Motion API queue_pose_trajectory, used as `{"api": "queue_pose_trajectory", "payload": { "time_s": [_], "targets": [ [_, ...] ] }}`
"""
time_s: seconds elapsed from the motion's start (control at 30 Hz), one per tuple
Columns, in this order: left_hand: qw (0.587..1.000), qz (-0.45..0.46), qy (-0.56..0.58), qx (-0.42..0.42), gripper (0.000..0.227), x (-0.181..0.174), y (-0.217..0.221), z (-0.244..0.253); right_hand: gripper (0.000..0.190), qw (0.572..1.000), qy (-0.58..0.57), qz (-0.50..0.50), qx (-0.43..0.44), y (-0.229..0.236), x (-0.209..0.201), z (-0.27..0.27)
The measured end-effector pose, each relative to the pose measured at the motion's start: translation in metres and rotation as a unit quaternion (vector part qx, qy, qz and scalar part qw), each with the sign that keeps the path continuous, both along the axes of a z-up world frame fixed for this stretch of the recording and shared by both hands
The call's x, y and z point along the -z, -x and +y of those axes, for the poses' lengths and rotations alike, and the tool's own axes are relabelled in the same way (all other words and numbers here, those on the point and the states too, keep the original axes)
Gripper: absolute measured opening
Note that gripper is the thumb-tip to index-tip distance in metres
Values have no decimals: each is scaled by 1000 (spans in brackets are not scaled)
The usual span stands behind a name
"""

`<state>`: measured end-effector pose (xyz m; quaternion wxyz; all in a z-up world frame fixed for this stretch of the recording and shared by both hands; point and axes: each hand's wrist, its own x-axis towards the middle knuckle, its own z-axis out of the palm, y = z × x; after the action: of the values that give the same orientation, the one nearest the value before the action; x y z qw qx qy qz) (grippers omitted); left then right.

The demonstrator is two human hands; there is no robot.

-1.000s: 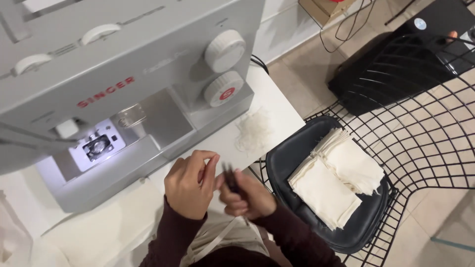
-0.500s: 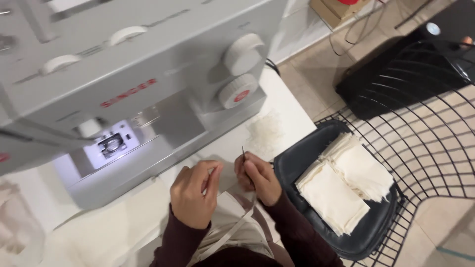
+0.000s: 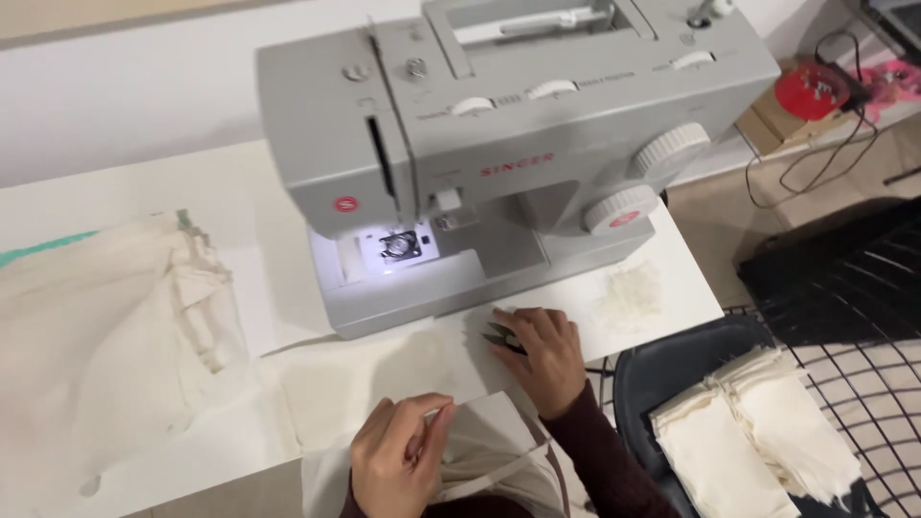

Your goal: Preparing a sewing machine by winding thread onto a bobbin and threading the machine.

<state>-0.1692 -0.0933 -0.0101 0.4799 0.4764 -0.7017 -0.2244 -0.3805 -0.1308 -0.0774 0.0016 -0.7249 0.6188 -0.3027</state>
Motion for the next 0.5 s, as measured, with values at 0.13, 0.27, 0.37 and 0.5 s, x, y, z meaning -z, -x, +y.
{"api": "queue_pose_trajectory", "payload": {
  "time_s": [0.13, 0.27, 0.37, 0.5],
  "targets": [
    [999, 7, -8, -31, 13, 10, -18, 10, 32, 995, 91, -14, -39, -28, -47, -35],
    [997, -16, -34, -72, 15, 13, -39, 28, 15, 989, 144, 9, -26, -66, -43, -96],
    [995, 27, -12, -98, 12, 31, -52, 34, 22, 996, 90, 9, 20, -86, -31, -108],
    [993, 31, -21, -108, 12, 28, -63, 41, 26, 991, 124, 30, 41, -94, -15, -119]
  ]
}}
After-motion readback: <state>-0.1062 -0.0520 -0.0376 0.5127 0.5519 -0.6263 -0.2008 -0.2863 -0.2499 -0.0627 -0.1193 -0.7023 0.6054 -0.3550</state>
